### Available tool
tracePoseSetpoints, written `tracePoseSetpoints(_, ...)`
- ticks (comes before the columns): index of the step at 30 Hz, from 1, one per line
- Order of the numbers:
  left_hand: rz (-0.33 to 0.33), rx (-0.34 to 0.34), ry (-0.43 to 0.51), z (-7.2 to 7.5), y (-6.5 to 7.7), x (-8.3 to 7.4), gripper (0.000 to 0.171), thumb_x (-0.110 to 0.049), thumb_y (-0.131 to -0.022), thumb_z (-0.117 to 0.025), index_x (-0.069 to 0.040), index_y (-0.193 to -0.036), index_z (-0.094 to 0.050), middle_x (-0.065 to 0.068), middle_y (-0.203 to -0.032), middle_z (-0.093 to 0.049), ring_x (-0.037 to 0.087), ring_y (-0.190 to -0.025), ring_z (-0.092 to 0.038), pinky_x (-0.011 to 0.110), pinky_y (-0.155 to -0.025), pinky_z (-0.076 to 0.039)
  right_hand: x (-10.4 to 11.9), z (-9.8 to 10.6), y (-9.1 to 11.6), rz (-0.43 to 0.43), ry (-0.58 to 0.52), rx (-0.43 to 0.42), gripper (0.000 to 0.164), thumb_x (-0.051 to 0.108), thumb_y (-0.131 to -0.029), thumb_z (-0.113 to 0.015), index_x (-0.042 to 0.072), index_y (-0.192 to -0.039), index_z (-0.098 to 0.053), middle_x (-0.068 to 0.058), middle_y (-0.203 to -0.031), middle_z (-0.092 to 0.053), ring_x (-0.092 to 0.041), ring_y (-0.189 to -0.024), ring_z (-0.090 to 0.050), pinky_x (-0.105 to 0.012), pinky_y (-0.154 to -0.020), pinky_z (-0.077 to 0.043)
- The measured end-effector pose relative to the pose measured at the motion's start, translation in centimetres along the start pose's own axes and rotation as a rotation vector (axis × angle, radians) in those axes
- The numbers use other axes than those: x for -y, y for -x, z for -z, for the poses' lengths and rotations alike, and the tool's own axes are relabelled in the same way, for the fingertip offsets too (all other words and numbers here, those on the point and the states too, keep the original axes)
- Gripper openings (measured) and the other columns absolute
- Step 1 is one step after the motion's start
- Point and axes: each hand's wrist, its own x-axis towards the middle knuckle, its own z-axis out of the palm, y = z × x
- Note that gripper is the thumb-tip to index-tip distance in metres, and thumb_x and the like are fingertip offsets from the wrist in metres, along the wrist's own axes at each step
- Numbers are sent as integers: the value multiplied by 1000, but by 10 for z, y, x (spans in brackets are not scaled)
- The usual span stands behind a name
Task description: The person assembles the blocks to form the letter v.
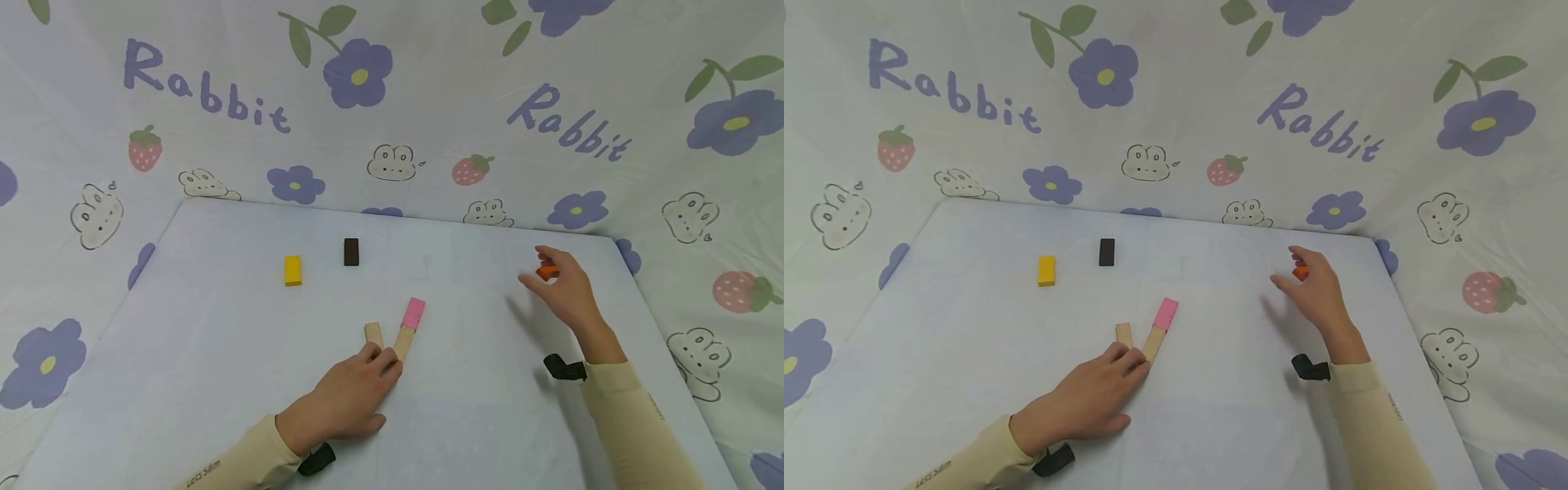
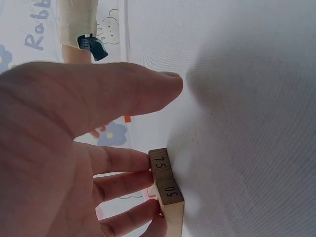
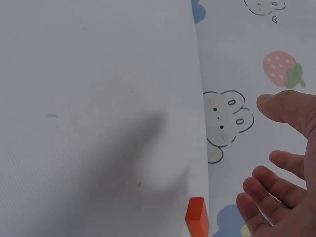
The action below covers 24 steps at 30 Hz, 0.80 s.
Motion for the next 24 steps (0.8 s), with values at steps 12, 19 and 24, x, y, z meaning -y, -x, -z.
tracePoseSetpoints(12,-4,-6,9,-1,0,0,59,-35,-88,-85,-9,-137,-65,5,-134,-57,24,-116,-50,27,-90,-54,-18,7,-4,-32,-17,-17,73,31,-103,-77,-1,-161,-46,-28,-148,-52,-47,-133,-51,-64,-112,-43)
tracePoseSetpoints(19,8,6,23,0,0,-1,59,-35,-89,-85,-9,-138,-64,5,-134,-56,23,-117,-49,27,-90,-54,-24,9,-7,-24,-8,-25,74,32,-103,-77,-2,-160,-46,-28,-147,-53,-46,-132,-52,-62,-110,-45)
tracePoseSetpoints(24,12,11,30,-1,0,-1,59,-34,-89,-84,-9,-138,-64,5,-134,-56,23,-116,-49,27,-90,-54,-29,12,-8,-38,-2,-19,74,33,-103,-76,-1,-161,-46,-28,-150,-52,-46,-133,-51,-61,-109,-45)
